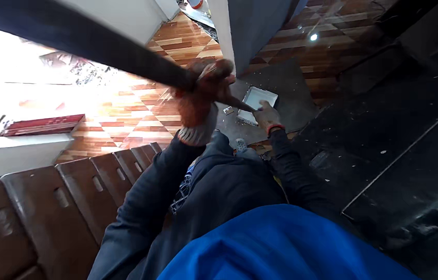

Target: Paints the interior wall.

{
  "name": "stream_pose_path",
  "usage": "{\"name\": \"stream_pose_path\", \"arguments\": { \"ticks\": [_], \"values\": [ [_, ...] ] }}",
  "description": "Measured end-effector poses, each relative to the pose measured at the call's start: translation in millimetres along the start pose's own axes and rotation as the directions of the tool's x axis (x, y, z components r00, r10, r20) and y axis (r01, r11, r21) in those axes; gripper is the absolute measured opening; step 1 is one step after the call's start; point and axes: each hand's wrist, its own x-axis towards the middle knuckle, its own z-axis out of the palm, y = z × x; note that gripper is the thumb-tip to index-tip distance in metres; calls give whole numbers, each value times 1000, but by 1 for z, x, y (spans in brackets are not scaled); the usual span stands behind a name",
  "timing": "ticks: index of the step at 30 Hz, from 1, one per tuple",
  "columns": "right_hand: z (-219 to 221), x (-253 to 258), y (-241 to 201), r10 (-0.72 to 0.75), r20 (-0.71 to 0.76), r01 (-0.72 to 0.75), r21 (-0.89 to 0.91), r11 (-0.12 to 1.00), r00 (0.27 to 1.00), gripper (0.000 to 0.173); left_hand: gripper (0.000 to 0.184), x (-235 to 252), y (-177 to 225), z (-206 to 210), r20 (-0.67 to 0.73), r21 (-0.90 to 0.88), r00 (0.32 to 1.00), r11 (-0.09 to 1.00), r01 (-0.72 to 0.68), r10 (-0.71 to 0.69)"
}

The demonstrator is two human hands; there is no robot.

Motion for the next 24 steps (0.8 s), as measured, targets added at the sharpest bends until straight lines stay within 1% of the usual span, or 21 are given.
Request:
{"name": "stream_pose_path", "arguments": {
  "ticks": [1, 2, 3, 5, 6, 7, 8, 9, 10, 11, 12, 14, 15, 16, 17, 18, 19, 21, 22, 23, 24],
  "values": [
    [-15, -3, -6, -127, -2, 126, -82, 989, 992, 73, 6, 6, -9, 13, -25, -19, 1000, 1000, -10, 10],
    [-24, -8, -15, -230, 3, 228, -125, 966, 973, 81, 3, 8, -17, 26, -41, -14, 999, 1000, -18, 18],
    [-27, -15, -24, -310, -11, 306, -124, 944, 951, 77, 2, 9, -24, 40, -40, 24, 999, 999, -29, 30],
    [-23, -25, -35, -388, -125, 392, 5, 920, 913, 46, 8, 9, -30, 61, 24, 191, 1000, 982, 11, -16],
    [-19, -24, -34, -391, -196, 411, 75, 909, 899, 33, 17, 13, -28, 65, 99, 322, 991, 945, 52, -88],
    [-16, -20, -30, -384, -251, 426, 140, 894, 889, 27, 30, 18, -24, 64, 199, 413, 964, 907, 80, -175],
    [-15, -14, -24, -374, -286, 436, 196, 878, 882, 24, 50, 23, -17, 57, 293, 469, 927, 880, 74, -234],
    [-16, -9, -20, -366, -298, 440, 241, 865, 882, 23, 66, 26, -8, 46, 355, 466, 901, 883, 60, -249],
    [-16, -3, -14, -373, -308, 457, 269, 848, 875, 22, 74, 25, 0, 27, 377, 438, 895, 897, 55, -239],
    [-16, 3, -7, -380, -322, 473, 296, 830, 867, 24, 75, 19, 8, 1, 344, 440, 905, 895, 80, -250],
    [-16, 7, -3, -384, -338, 489, 321, 811, 859, 26, 68, 7, 17, -30, 255, 484, 919, 862, 148, -301],
    [-15, 9, 2, -383, -399, 526, 358, 771, 833, 24, 51, -31, 29, -110, -16, 588, 890, 716, 376, -455],
    [-15, 10, 4, -379, -430, 543, 372, 753, 820, 22, 48, -55, 25, -156, -172, 584, 850, 643, 495, -499],
    [-15, 11, 6, -376, -454, 557, 382, 737, 808, 21, 44, -82, 18, -201, -344, 549, 781, 564, 617, -520],
    [-16, 13, 7, -377, -468, 569, 389, 724, 799, 19, 40, -113, 12, -238, -502, 513, 683, 454, 729, -530],
    [-18, 15, 9, -382, -467, 573, 390, 720, 798, 19, 38, -148, 10, -266, -624, 504, 578, 295, 812, -526],
    [-19, 17, 11, -384, -458, 569, 387, 725, 802, 19, 39, -188, 12, -285, -704, 521, 495, 103, 847, -510],
    [-22, 19, 9, -369, -440, 546, 399, 736, 819, 20, 48, -264, 23, -308, -761, 552, 325, -296, 780, -562],
    [-23, 19, 6, -358, -428, 529, 394, 752, 829, 21, 51, -295, 29, -312, -766, 554, 217, -452, 699, -605],
    [-25, 19, 4, -353, -421, 518, 390, 761, 836, 21, 53, -320, 32, -313, -767, 541, 96, -557, 631, -635],
    [-25, 19, 2, -351, -412, 512, 397, 761, 841, 21, 54, -342, 32, -314, -760, 519, -8, -614, 594, -650]
  ]
}}
